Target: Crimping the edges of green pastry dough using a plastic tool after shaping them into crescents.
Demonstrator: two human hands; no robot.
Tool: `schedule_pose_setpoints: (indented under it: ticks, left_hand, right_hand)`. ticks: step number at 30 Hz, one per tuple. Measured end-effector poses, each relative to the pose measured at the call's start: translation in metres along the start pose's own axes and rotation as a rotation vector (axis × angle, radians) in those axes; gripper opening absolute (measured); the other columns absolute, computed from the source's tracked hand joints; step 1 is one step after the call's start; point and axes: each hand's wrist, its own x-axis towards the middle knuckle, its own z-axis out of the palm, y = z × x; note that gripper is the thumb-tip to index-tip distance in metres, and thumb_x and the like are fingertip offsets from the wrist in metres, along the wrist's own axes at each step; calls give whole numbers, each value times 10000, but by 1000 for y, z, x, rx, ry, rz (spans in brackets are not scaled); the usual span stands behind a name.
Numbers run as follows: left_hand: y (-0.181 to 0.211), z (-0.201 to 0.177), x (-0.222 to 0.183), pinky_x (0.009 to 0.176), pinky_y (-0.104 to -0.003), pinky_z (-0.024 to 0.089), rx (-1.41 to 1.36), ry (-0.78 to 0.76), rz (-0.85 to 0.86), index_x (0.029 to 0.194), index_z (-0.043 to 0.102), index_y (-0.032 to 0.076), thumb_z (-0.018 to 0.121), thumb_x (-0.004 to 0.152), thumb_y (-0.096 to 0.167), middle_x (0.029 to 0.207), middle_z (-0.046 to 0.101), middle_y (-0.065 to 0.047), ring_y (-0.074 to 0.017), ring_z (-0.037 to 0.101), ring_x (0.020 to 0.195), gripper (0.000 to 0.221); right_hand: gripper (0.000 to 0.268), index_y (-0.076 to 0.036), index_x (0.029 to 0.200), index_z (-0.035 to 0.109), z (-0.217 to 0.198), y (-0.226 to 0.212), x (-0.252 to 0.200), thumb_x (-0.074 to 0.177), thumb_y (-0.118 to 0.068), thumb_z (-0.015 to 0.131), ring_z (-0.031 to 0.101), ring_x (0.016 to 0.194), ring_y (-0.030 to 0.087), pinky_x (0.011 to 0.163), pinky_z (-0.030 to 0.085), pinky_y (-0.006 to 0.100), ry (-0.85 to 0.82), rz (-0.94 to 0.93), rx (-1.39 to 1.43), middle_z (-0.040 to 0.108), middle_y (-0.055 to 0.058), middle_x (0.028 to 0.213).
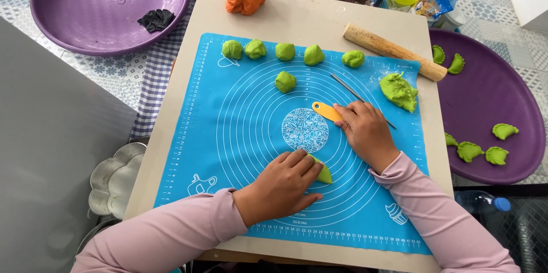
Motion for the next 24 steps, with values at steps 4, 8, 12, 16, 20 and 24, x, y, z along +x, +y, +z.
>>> schedule_pose_setpoints:
  ticks: [4, 8, 12, 16, 20, 24]
  left_hand:
    - [-3, 5, 0, 965, -451, 521, -2, -30, -2, 1343, 602, 51, 640, 975, 477, 1258, 661, -147, -317, 615, 1148, 564]
    - [0, 5, 1, 1003, -458, 501, 61, -71, -31, 1437, 529, 26, 547, 1008, 506, 1293, 626, -191, -341, 613, 1203, 644]
    - [3, -1, 4, 1030, -477, 491, 65, -90, -48, 1436, 515, -4, 525, 1013, 514, 1227, 656, -234, -371, 630, 1204, 669]
    - [4, -6, 5, 1015, -480, 473, 71, -111, -71, 1514, 442, 26, 493, 1007, 553, 1247, 661, -235, -375, 606, 1234, 734]
    - [3, -11, 5, 1016, -486, 455, 96, -121, -94, 1559, 398, 69, 456, 997, 601, 1324, 652, -225, -375, 566, 1294, 776]
    - [-5, -17, 6, 973, -477, 485, 44, -49, -90, 1530, 440, 34, 390, 992, 653, 1308, 662, -229, -363, 573, 1285, 822]
  right_hand:
    - [450, -119, 1424, 635, 0, -1, 1, 1016, -305, 612, 594, 993, 267, 747, 515, 396, -4, 18, 6, 622, 95, 1105]
    - [351, -138, 1370, 658, -1, -4, 1, 1066, -265, 536, 620, 1080, 277, 849, 523, 409, -14, 4, -25, 637, 97, 1150]
    - [328, -172, 1351, 661, -2, -4, 2, 1106, -275, 469, 625, 1118, 266, 912, 521, 399, -21, -4, -42, 620, 82, 1130]
    - [324, -204, 1345, 663, -1, -3, 3, 1103, -279, 462, 631, 1139, 251, 927, 521, 383, -34, 19, -70, 630, 69, 1153]
    - [327, -205, 1356, 656, -1, -4, 3, 1101, -288, 469, 637, 1153, 249, 946, 526, 383, -57, 20, -80, 643, 72, 1171]
    - [332, -203, 1341, 663, 0, -3, 3, 1099, -312, 463, 635, 1160, 254, 954, 526, 399, -46, 21, -77, 644, 64, 1171]
